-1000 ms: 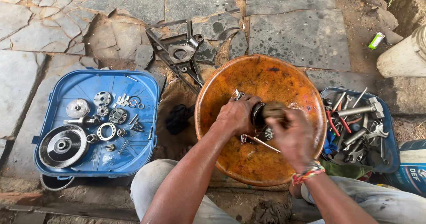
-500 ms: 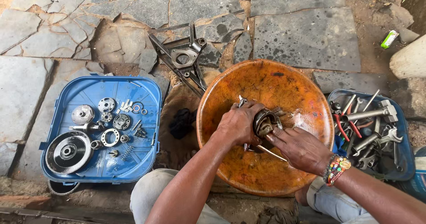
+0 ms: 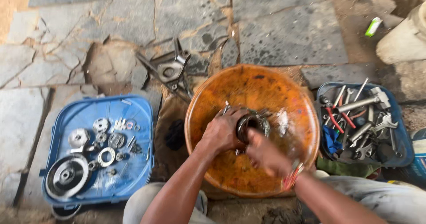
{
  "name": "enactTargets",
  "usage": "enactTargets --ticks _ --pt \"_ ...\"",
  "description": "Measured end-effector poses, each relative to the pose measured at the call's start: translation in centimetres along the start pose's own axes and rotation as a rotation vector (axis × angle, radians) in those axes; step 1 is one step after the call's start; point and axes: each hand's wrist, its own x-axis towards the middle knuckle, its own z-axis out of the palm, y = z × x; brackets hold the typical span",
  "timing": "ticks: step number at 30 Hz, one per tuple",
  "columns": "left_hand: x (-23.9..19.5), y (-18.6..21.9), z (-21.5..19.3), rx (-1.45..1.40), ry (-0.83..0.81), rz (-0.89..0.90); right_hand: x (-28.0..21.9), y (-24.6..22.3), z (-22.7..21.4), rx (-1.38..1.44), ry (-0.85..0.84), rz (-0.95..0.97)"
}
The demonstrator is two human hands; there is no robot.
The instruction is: The person scrubs a cylindrical mechanical part with a brush inside a basin filled with liquid. They rotate the part to clean different sides and occasionally dip the brush into the liquid. A blue tray with other mechanical parts and a toolbox are visible nearby.
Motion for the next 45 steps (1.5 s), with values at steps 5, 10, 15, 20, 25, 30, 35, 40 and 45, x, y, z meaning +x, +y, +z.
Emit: enactTargets --ticks 5,10,15,20,25,30,35,40,45 --pt "-1.3 -0.5 1.1 -0.007 0.027 0.016 -0.4 -1.9 -2.2 -0.271 -0.276 0.087" --pt "-0.8 0.7 -0.8 -0.074 0.011 -0.029 -0.1 -4.1 -4.8 -0.223 -0.075 0.039" --pt "-0.3 1.4 -0.7 0.028 -0.039 -0.071 -0.2 -2.9 -0.6 -0.063 0.206 0.048" --pt "0.5 0.5 -0.7 0.011 -0.037 -0.077 1.9 -2.0 -0.3 0.805 -0.093 0.423" --pt "-0.5 -0.2 0.4 0.005 -0.004 -0.005 -1.0 -4.8 2.0 0.956 0.147 0.4" --pt "-0.3 1.4 -0.9 0.026 -0.075 -0.109 -0.1 -2.9 -1.3 -0.22 -0.178 0.179" --pt "-0.8 1.5 -1.2 -0.013 -0.023 -0.06 2.8 -2.2 -1.1 0.819 -0.116 0.542" --pt "-0.9 -0.2 0.4 0.035 -0.058 -0.076 -0.7 -4.7 0.7 0.827 0.171 0.445" --pt "0.1 -0.8 1.3 0.069 0.008 0.049 -0.7 -4.1 -2.6 -0.27 0.144 -0.038"
